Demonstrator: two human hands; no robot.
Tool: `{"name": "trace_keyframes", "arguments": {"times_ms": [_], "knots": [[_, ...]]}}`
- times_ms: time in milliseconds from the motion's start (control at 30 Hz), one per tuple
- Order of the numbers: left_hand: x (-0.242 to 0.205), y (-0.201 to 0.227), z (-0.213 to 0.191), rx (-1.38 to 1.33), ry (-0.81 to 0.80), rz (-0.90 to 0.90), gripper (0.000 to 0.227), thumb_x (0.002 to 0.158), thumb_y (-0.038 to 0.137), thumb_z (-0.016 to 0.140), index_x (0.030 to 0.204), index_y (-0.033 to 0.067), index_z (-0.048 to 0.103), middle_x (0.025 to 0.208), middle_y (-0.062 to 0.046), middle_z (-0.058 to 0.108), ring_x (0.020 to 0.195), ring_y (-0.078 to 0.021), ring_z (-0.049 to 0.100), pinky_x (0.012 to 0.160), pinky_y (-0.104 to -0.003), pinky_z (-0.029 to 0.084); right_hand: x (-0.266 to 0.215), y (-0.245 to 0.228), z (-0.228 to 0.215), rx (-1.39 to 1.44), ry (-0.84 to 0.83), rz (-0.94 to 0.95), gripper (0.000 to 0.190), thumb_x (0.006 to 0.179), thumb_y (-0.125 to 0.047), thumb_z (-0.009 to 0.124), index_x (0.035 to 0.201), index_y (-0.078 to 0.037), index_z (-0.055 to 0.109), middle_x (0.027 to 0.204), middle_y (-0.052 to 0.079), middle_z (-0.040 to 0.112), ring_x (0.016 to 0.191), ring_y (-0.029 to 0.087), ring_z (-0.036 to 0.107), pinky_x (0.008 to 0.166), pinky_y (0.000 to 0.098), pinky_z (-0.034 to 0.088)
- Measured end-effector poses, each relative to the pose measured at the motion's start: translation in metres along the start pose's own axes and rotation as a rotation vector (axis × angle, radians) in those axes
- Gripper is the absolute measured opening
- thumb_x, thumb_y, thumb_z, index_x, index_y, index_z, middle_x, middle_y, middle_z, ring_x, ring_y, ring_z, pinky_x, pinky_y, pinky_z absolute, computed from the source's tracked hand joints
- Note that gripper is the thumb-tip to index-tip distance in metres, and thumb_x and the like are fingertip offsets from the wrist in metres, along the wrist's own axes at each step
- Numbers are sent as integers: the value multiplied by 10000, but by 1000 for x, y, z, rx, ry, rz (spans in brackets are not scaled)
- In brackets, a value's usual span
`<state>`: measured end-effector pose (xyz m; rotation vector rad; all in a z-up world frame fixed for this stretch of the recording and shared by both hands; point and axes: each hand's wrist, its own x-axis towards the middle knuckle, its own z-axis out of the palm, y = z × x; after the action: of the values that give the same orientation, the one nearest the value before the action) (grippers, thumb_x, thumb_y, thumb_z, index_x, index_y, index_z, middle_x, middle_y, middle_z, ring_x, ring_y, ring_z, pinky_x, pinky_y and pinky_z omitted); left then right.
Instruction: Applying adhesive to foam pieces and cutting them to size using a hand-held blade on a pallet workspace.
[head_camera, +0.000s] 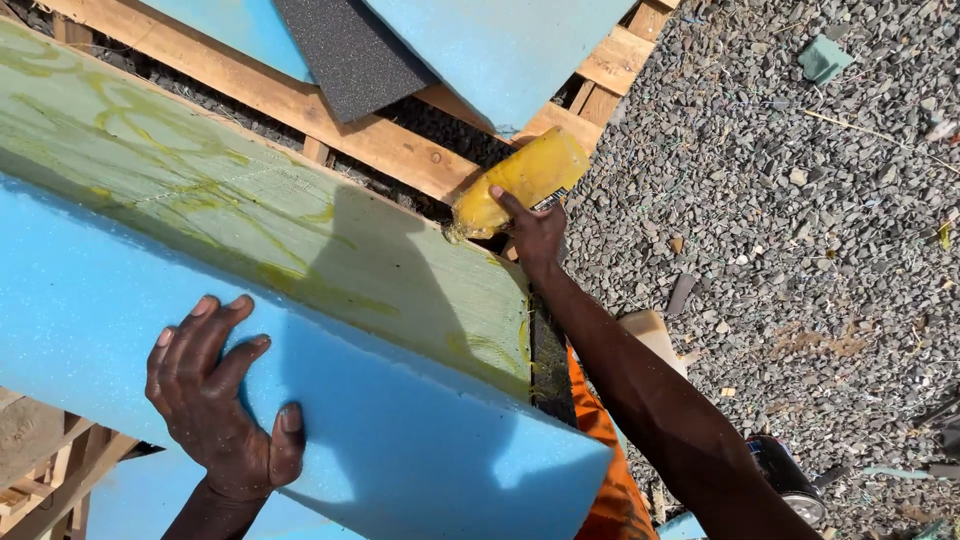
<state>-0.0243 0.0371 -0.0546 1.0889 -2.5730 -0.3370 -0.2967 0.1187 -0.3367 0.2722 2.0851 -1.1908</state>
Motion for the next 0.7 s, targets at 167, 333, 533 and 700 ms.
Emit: {"name": "trace_keyframes", "arguments": {"times_ms": [167,333,533,700], "knots": [[3,-3,0,-24,-3,3,544,1035,523,321,1225,69,552,1438,-175,598,1430,-437,545,1243,-554,294,-18,-30,-15,-59,-393,-98,604,734,-367,919,447,-200,414,458,-25,549,453,118,644,496,358,547],[3,-4,-4,-19,4,-17,568,1031,555,306,1201,73,555,1434,-163,592,1423,-426,543,1223,-586,310,-18,-49,-102,-97,-385,-30,382,744,-276,903,728,-84,573,764,46,652,619,178,619,500,329,502],[5,-3,-4,-48,14,-10,555,1033,542,327,1227,78,562,1452,-168,592,1436,-432,540,1240,-603,311,-40,-48,-36,84,-282,155,517,697,-293,877,1069,47,764,1180,223,759,780,281,726,581,369,679],[1,-4,-1,-29,-4,3,586,1044,549,299,1204,49,558,1427,-181,613,1418,-451,558,1239,-567,287,-50,-75,-27,76,-304,261,1098,526,-380,906,1334,70,315,1446,205,465,1288,365,653,738,467,720]]}}
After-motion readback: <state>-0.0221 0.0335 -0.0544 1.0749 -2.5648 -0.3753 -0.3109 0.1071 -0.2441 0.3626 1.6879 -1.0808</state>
